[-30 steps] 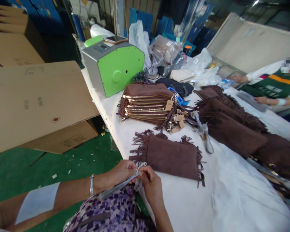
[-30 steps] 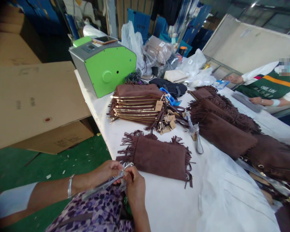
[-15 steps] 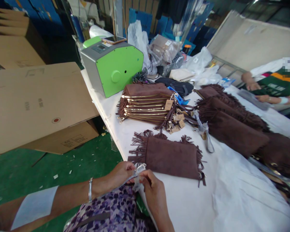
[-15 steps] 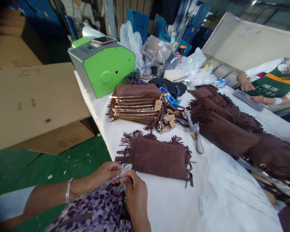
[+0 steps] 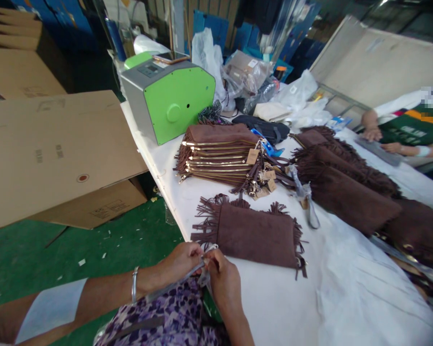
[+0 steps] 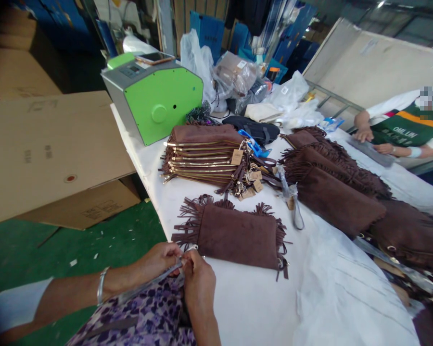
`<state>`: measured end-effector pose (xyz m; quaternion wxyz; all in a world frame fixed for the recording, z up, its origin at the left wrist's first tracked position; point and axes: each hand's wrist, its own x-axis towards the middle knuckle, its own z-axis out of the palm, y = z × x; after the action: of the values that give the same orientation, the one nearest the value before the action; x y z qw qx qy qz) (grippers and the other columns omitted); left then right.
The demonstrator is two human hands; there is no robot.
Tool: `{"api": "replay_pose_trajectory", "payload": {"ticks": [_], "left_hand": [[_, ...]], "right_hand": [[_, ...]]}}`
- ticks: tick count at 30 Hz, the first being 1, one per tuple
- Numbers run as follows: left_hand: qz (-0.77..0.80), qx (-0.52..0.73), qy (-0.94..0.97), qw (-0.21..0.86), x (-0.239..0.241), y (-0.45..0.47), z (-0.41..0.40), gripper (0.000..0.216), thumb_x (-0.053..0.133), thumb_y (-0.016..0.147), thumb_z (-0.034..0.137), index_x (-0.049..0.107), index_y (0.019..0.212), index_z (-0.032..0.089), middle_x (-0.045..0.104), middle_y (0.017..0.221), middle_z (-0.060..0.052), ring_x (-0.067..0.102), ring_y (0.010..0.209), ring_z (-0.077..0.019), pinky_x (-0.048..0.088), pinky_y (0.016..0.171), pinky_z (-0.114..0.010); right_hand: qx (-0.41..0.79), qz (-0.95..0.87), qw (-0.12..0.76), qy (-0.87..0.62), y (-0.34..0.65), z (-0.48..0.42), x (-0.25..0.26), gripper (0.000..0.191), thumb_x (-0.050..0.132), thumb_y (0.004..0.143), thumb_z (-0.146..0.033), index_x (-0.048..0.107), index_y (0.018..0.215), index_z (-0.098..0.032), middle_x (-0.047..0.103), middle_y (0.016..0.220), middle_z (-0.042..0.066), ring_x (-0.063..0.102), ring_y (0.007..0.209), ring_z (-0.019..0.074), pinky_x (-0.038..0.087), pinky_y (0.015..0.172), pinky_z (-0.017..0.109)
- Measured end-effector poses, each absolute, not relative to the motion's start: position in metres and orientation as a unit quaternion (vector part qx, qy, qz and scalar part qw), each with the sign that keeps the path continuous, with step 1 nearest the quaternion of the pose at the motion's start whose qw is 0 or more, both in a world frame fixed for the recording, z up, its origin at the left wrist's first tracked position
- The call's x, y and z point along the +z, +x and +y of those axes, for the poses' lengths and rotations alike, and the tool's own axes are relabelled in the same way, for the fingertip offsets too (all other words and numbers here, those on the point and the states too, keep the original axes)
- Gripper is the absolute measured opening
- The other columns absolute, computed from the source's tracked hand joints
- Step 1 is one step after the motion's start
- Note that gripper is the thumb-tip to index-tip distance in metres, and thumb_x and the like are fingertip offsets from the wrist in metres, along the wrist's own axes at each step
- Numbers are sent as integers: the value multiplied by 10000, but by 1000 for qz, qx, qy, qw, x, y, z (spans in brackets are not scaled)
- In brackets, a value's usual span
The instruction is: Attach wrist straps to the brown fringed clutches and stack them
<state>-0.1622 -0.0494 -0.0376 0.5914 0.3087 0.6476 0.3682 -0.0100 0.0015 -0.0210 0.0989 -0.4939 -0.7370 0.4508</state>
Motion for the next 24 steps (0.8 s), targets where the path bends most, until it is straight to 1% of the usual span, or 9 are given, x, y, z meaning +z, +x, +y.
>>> {"api": "replay_pose_trajectory", "payload": {"ticks": [4, 7, 9, 11, 15, 18, 20, 22, 24], "left_hand": [[661, 359, 323, 574, -42, -163, -51, 231, 605, 739, 370, 667, 746, 147, 638, 651, -14, 561, 616, -164, 367, 546, -223], [652, 389, 296, 580, -40, -161, -49, 222, 599, 737, 363, 645, 690, 151, 627, 608, -12, 545, 569, -157, 369, 538, -231], [642, 406, 249, 601, -37, -158, -47, 195, 602, 719, 347, 630, 682, 157, 621, 578, -11, 548, 541, -160, 373, 521, -236], [632, 416, 186, 626, -34, -156, -45, 163, 620, 681, 323, 619, 687, 160, 623, 560, -15, 565, 530, -172, 391, 509, -243], [602, 453, 66, 654, -26, -152, -42, 168, 678, 570, 258, 610, 681, 151, 629, 577, -22, 571, 535, -171, 456, 529, -270], [563, 488, 21, 667, -20, -150, -40, 174, 696, 523, 220, 609, 648, 134, 629, 601, -34, 564, 545, -158, 469, 534, -266], [550, 504, 9, 665, -17, -148, -39, 176, 706, 519, 210, 615, 645, 128, 626, 602, -34, 559, 541, -151, 470, 533, -261], [554, 517, 8, 652, -13, -146, -39, 175, 712, 513, 203, 618, 640, 129, 622, 599, -28, 558, 538, -148, 474, 537, -260], [566, 531, 18, 630, -8, -142, -39, 162, 710, 507, 205, 613, 614, 131, 612, 581, -22, 551, 530, -142, 469, 535, -254]], "right_hand": [[430, -751, 75, -496, -10, 3, -21, 134, 467, 882, -239, 590, 833, -258, 681, 705, -22, 632, 671, 181, 331, 595, 232], [427, -741, 82, -512, -10, 4, -23, 78, 503, 859, -226, 562, 899, -256, 681, 723, -23, 637, 689, 190, 339, 603, 236], [434, -721, 96, -532, -9, 5, -24, 144, 545, 838, -231, 534, 981, -246, 679, 722, -21, 639, 683, 197, 352, 604, 241], [449, -699, 109, -546, -8, 4, -24, 198, 574, 835, -259, 511, 1021, -237, 678, 713, -18, 642, 671, 202, 364, 596, 247], [433, -688, 141, -565, -9, -5, -21, 130, 557, 885, -360, 501, 917, -247, 667, 738, -8, 628, 661, 201, 373, 590, 256], [379, -708, 177, -570, -11, -16, -22, 185, 514, 926, -407, 514, 834, -247, 651, 797, 9, 608, 690, 195, 380, 627, 267], [353, -716, 203, -567, -13, -23, -24, 214, 482, 946, -410, 545, 829, -241, 650, 842, 30, 607, 739, 202, 392, 669, 276], [361, -707, 228, -564, -15, -26, -27, 223, 474, 951, -399, 581, 853, -230, 653, 849, 40, 610, 763, 203, 406, 703, 278], [403, -678, 250, -562, -16, -28, -30, 246, 481, 946, -400, 603, 838, -216, 654, 791, 29, 610, 725, 190, 417, 699, 268]]}}
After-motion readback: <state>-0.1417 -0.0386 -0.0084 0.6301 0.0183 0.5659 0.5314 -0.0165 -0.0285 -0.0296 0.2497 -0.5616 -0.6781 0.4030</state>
